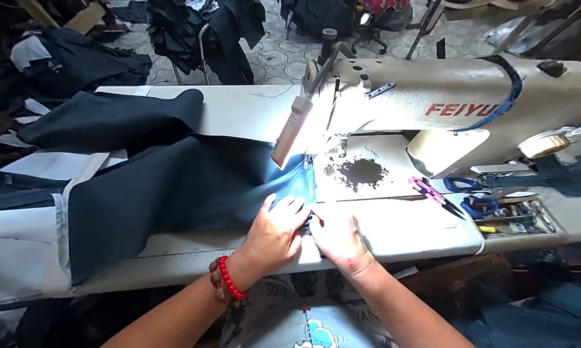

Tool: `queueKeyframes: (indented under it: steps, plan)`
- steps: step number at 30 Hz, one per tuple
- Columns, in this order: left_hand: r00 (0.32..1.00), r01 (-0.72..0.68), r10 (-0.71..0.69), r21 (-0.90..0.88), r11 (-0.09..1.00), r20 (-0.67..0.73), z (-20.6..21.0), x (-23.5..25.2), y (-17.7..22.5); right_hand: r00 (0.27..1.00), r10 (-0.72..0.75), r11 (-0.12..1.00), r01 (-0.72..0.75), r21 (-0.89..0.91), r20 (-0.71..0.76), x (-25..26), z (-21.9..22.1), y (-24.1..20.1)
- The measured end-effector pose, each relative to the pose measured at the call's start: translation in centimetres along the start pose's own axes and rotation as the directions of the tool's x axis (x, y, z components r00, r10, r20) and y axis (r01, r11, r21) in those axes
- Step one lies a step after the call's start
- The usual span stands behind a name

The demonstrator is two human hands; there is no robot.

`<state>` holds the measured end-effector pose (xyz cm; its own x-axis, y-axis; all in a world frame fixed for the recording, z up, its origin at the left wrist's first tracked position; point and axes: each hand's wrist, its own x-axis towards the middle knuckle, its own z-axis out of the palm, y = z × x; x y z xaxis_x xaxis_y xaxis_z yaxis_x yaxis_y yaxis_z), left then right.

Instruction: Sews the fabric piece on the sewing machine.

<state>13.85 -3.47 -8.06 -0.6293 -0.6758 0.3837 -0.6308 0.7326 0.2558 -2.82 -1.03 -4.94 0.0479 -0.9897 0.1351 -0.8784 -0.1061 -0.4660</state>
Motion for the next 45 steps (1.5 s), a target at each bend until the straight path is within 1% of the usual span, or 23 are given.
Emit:
queueKeyframes:
  steps: [4,8,10,13,18,22,24,27,29,31,32,33,34,36,37,38,39,40,41,42,43,44,45]
  plan:
    - [1.000,-0.007,0.007,-0.009,1.000,-0.008,0.2,0.0,-0.3,0.999,0.000,1.000,0.000,-0.003,0.038,0.2,-0.2,-0.1]
    - [0.999,-0.016,0.016,0.001,1.000,-0.030,0.3,0.6,-0.7,1.000,-0.016,1.000,0.016,-0.012,0.027,1.0,0.0,0.3]
    - [0.999,-0.022,0.022,0.005,1.000,-0.039,0.3,1.1,-1.1,0.999,-0.015,0.999,0.016,-0.030,0.048,1.7,0.0,0.5]
    - [0.995,-0.037,0.038,0.012,0.999,-0.089,0.7,1.8,-1.8,0.998,-0.037,0.997,0.039,-0.060,0.041,2.7,0.0,0.7]
    - [0.994,-0.038,0.038,-0.006,0.999,-0.107,0.9,2.2,-2.4,0.998,-0.053,0.996,0.056,-0.071,0.043,3.5,0.1,1.0]
    - [0.995,-0.025,0.022,-0.029,0.999,-0.094,1.0,3.1,-3.2,0.998,-0.039,0.997,0.042,-0.060,0.053,4.6,-0.4,0.8]
    - [0.999,-0.004,0.002,-0.033,0.999,-0.053,0.9,3.9,-3.7,0.997,-0.039,0.998,0.042,-0.050,0.063,5.5,-0.3,0.9]
    - [0.999,0.035,-0.033,-0.045,0.998,0.040,0.3,5.1,-4.2,0.994,0.024,0.998,-0.017,-0.064,0.111,6.6,-0.4,0.7]
    - [0.996,0.040,-0.035,-0.061,0.997,0.088,0.0,5.6,-4.5,0.993,0.074,0.993,-0.066,-0.094,0.095,6.9,-0.3,0.3]
    - [0.998,0.032,-0.029,-0.042,0.999,0.057,-0.2,5.5,-4.6,0.982,0.160,0.977,-0.143,-0.158,0.102,7.0,-0.2,-0.2]
    - [0.999,0.052,-0.052,0.007,0.999,0.015,-0.3,5.3,-4.5,0.972,0.199,0.964,-0.172,-0.201,0.122,7.2,-0.2,-0.5]
    - [0.995,0.101,-0.099,0.076,0.992,-0.031,-0.6,4.8,-4.4,0.967,0.218,0.957,-0.185,-0.224,0.132,7.3,-0.2,-0.5]
    - [0.982,0.183,-0.176,0.142,0.973,-0.061,-1.2,4.4,-4.4,0.966,0.221,0.957,-0.189,-0.218,0.134,7.5,-0.3,-0.5]
    - [0.924,0.382,-0.372,0.207,0.900,-0.088,-3.1,3.4,-4.7,0.978,0.192,0.977,-0.183,-0.114,0.082,7.6,-0.3,0.1]
    - [0.889,0.457,-0.450,0.217,0.863,-0.082,-4.1,2.7,-5.1,0.984,0.173,0.985,-0.173,-0.013,0.034,7.7,-0.2,0.6]
    - [0.861,0.504,-0.504,0.230,0.832,-0.065,-4.8,1.9,-5.7,0.984,0.178,0.975,-0.177,0.135,0.004,7.8,0.1,1.1]
    - [0.848,0.524,-0.527,0.236,0.819,-0.053,-5.4,1.2,-6.4,0.981,0.193,0.923,-0.179,0.341,-0.009,7.7,0.5,1.6]
    - [0.850,0.523,-0.524,0.216,0.825,-0.053,-6.0,0.6,-6.9,0.976,0.216,0.832,-0.189,0.521,0.009,7.4,0.9,1.7]
    - [0.840,0.540,-0.542,0.151,0.828,-0.026,-6.9,0.4,-6.8,0.977,0.215,0.759,-0.175,0.627,0.012,7.1,1.2,1.8]
    - [0.803,0.588,-0.590,0.049,0.807,0.079,-8.1,0.6,-6.2,0.979,0.206,0.731,-0.153,0.665,-0.002,6.8,1.6,1.8]
    - [0.760,0.641,-0.614,-0.084,0.763,0.215,-9.4,1.0,-5.4,0.980,0.196,0.734,-0.119,0.669,-0.040,6.5,1.9,1.8]
    - [0.718,0.689,-0.604,-0.232,0.687,0.346,-10.4,1.4,-4.7,0.977,0.193,0.752,-0.091,0.653,-0.087,6.4,2.1,1.8]
    - [0.675,0.736,-0.578,-0.352,0.579,0.459,-11.1,1.8,-4.0,0.972,0.202,0.767,-0.080,0.636,-0.122,6.4,2.1,1.7]
